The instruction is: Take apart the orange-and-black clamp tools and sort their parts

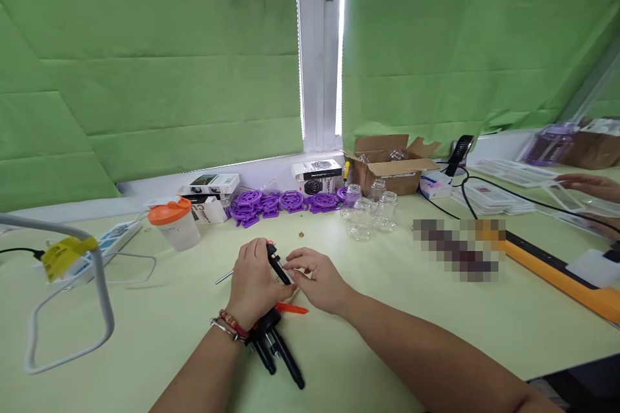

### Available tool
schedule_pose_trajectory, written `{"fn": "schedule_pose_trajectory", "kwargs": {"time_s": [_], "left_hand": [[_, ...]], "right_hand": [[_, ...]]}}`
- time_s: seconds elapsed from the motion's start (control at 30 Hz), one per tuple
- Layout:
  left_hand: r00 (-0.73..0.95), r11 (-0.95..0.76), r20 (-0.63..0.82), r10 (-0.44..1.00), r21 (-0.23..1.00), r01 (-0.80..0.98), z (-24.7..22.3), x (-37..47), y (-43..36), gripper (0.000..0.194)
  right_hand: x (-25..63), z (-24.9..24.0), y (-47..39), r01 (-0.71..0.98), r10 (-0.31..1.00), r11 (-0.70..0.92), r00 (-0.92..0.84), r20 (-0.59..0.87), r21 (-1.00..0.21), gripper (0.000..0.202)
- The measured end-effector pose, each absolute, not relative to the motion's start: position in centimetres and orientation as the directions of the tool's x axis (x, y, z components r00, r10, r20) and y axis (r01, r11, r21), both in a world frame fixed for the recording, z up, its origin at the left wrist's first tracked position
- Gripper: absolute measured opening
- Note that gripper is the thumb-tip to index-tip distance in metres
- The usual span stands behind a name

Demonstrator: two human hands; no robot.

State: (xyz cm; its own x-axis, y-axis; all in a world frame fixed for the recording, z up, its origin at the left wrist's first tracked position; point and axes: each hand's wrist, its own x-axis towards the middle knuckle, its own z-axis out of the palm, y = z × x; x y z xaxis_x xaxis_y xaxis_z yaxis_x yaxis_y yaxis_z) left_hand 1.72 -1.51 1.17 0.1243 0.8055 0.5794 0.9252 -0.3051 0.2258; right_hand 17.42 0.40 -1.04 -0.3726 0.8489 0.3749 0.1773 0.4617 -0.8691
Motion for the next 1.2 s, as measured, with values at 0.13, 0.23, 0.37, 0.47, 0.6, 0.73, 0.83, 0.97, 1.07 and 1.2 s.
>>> {"fn": "schedule_pose_trajectory", "kwargs": {"time_s": [0.13, 0.23, 0.37, 0.47, 0.6, 0.73, 0.83, 0.97, 1.07, 1.2], "left_hand": [[0.127, -0.304, 0.570, 0.812, 0.227, 0.925, 1.3, 1.9, -1.7, 0.063], [0.138, -0.299, 0.564, 0.814, 0.204, 0.932, 1.4, 2.1, -1.7, 0.063], [0.133, -0.283, 0.560, 0.818, 0.190, 0.940, 1.6, 2.1, -1.8, 0.064], [0.138, -0.281, 0.546, 0.826, 0.188, 0.941, 1.6, 2.1, -1.8, 0.063], [0.129, -0.275, 0.551, 0.825, 0.190, 0.943, 1.6, 2.1, -1.7, 0.064], [0.126, -0.274, 0.551, 0.825, 0.195, 0.942, 1.6, 2.0, -1.6, 0.064], [0.133, -0.276, 0.549, 0.825, 0.185, 0.943, 1.6, 2.0, -1.6, 0.063], [0.135, -0.278, 0.550, 0.824, 0.186, 0.942, 1.5, 2.0, -1.7, 0.063], [0.158, -0.298, 0.549, 0.821, 0.176, 0.938, 1.6, 2.2, -1.7, 0.063], [0.158, -0.301, 0.568, 0.808, 0.166, 0.939, 1.5, 2.2, -1.6, 0.063]], "right_hand": [[16.5, -1.3, 0.7, 0.077, 0.946, 0.169, -0.294, 0.140, -0.983, 0.021], [16.0, -1.3, 0.7, -0.043, 0.930, -0.070, -0.366, -0.049, -0.997, 0.026], [16.0, -1.2, 0.7, -0.098, 0.948, -0.115, -0.307, -0.079, -0.989, 0.021], [16.2, -0.9, 0.4, -0.107, 0.943, -0.146, -0.316, -0.106, -0.983, 0.022], [16.4, -0.5, 0.0, -0.080, 0.941, 0.004, -0.338, 0.031, -0.997, 0.020], [16.6, -0.5, 0.0, -0.026, 0.961, 0.019, -0.276, 0.026, -0.999, 0.020], [16.6, -0.7, 0.0, -0.020, 0.949, 0.060, -0.309, 0.063, -0.998, 0.019], [16.5, -0.8, 0.2, -0.024, 0.963, 0.045, -0.265, 0.050, -0.999, 0.018], [16.2, -1.0, 0.4, -0.060, 0.951, -0.129, -0.291, -0.106, -0.990, 0.021], [16.1, -1.0, 0.6, -0.104, 0.937, -0.192, -0.316, -0.151, -0.976, 0.020]]}}
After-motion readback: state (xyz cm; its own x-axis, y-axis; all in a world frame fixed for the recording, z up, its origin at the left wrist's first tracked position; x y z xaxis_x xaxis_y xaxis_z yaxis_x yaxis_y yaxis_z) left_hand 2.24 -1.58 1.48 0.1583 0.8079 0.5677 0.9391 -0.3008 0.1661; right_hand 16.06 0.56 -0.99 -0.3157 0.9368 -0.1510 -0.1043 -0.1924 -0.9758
